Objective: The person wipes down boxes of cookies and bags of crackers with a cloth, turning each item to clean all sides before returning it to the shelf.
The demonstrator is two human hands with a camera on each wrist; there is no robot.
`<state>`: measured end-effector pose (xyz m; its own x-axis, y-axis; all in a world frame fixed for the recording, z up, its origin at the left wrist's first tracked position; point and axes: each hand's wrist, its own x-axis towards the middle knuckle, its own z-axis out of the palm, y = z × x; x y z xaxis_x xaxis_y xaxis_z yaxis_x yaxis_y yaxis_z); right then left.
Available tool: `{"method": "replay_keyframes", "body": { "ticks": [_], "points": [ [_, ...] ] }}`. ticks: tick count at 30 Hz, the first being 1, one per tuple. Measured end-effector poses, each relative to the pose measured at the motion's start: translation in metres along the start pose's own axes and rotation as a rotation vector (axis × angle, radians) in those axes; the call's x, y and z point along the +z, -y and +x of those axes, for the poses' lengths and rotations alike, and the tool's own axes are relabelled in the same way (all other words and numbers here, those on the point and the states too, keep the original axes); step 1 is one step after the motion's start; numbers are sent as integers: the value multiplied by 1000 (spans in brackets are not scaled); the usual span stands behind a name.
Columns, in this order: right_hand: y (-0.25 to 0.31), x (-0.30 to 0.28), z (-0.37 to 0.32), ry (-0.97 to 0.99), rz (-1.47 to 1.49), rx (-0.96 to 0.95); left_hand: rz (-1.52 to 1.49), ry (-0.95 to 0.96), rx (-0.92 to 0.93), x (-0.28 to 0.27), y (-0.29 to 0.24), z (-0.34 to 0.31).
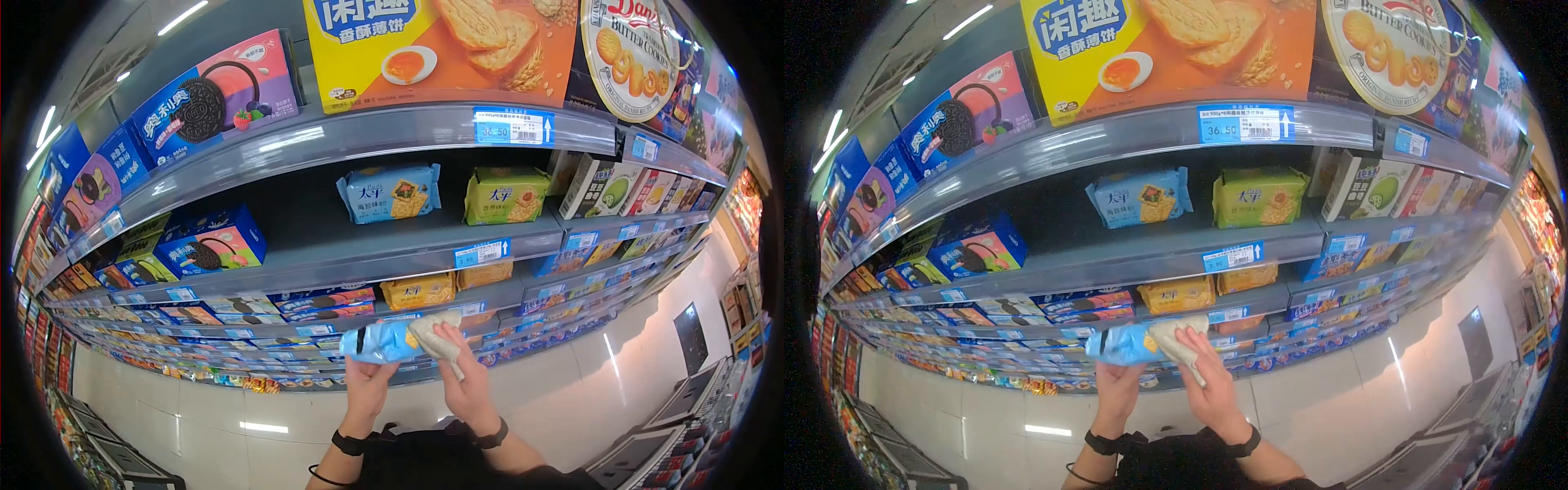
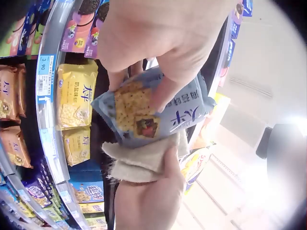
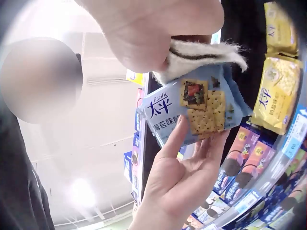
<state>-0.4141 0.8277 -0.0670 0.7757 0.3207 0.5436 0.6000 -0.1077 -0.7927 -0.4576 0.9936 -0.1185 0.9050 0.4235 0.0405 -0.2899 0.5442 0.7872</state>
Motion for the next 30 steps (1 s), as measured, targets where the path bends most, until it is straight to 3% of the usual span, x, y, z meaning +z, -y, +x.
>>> {"method": "replay_keyframes", "body": {
  "ticks": [4,6,8,10,11,15,18,20,22,24,25,26,28,30],
  "points": [
    [0,7,-3,-24,84,81,35,115,124,2,12,-1],
    [2,10,-8,-40,130,136,113,105,93,4,12,-2],
    [1,12,-12,71,112,-18,188,100,61,-5,19,-4],
    [0,9,-9,165,108,-115,286,25,-94,-36,40,-2],
    [0,7,-8,260,106,-220,442,92,-12,-42,39,-2],
    [-5,3,-9,256,169,-189,270,43,-11,-41,34,-5],
    [-13,-5,-11,108,27,-179,241,54,7,-39,30,-4],
    [-14,-7,-9,-247,232,66,161,114,2,-44,31,-9],
    [-12,-10,-6,-215,115,-19,246,122,-32,-47,36,-12],
    [2,-1,-8,99,135,54,334,132,-72,-49,40,-15],
    [14,2,-1,157,17,-110,338,191,-28,-50,41,-14],
    [15,2,-1,150,18,-110,342,251,18,-51,43,-12],
    [16,2,-4,286,165,-282,359,358,-22,-56,35,-2],
    [2,5,-7,289,148,-272,293,451,32,-34,7,3]
  ]
}}
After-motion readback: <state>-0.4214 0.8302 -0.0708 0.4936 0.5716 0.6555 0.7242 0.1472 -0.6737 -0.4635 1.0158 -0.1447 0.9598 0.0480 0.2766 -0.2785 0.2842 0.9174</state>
